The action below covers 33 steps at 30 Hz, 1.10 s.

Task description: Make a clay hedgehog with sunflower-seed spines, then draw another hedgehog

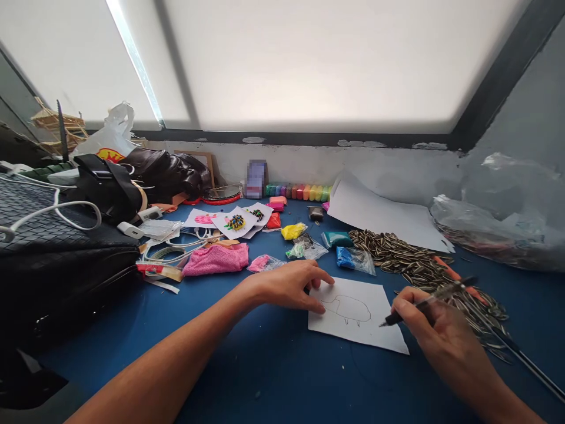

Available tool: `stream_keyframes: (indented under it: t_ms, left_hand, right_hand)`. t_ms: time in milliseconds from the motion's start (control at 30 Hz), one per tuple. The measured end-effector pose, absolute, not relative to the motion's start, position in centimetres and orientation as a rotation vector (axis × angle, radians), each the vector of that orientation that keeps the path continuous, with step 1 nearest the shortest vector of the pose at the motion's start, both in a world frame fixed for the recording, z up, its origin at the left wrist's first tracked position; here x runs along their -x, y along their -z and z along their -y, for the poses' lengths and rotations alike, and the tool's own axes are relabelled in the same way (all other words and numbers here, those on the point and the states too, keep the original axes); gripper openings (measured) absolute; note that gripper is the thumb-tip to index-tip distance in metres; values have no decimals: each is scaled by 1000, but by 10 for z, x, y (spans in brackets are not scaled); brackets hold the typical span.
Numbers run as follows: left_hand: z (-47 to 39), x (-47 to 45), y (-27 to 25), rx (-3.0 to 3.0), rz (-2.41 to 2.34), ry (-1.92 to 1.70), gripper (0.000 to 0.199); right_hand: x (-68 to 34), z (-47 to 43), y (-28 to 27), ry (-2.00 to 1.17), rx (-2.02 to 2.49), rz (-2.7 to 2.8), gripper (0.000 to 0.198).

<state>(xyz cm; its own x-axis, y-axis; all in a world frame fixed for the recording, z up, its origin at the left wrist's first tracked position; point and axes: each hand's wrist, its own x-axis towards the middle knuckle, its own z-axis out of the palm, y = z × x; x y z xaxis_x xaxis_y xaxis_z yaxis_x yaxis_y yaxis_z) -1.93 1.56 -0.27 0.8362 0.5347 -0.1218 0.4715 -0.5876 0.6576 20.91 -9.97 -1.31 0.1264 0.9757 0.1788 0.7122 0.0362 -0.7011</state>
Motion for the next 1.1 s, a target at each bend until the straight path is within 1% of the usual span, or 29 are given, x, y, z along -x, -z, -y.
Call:
stream_keyframes:
  t_ms: [133,233,300,367,467,633,733,867,967,1033,1100]
  left_hand:
    - [-16,14,9,-2240,-794,-298,33]
    - [-18,11,16,-2276,-863,-435,27]
    - [-19,10,19,-2331,-895,-486,26]
    - [-20,10,21,-2390,-903,-494,26]
    - [-19,11,21,-2437,-909,-449,24]
    - [-17,13,18,-2434,-917,-370,21]
    - [-17,13,16,-2417,-935,-332,18]
    - [-16,12,14,-2399,-955,-304,14]
    - [-16,12,15,-2388,-961,-288,12]
    - [-17,12,16,-2383,-966,-293,14]
    - [-18,12,18,-2377,-968,-315,23]
  right_hand:
    - [-223,94,6,-550,1823,1721,38]
    - [-237,91,7,-631,1995,1783,34]
    - [-247,89,11,-696,2093,1862,34]
    - [-256,88,13,-709,2174,1940,37]
    - [-261,88,14,-670,2264,2015,42]
    - [-258,90,10,-578,2393,2096,44]
    - [-261,92,14,-510,2361,2130,45]
    - [-266,94,22,-458,2285,2104,50]
    - [-269,94,25,-433,2239,2086,48]
    - [-269,93,26,-416,2220,2080,45]
    - [-270,93,25,-426,2217,2089,42]
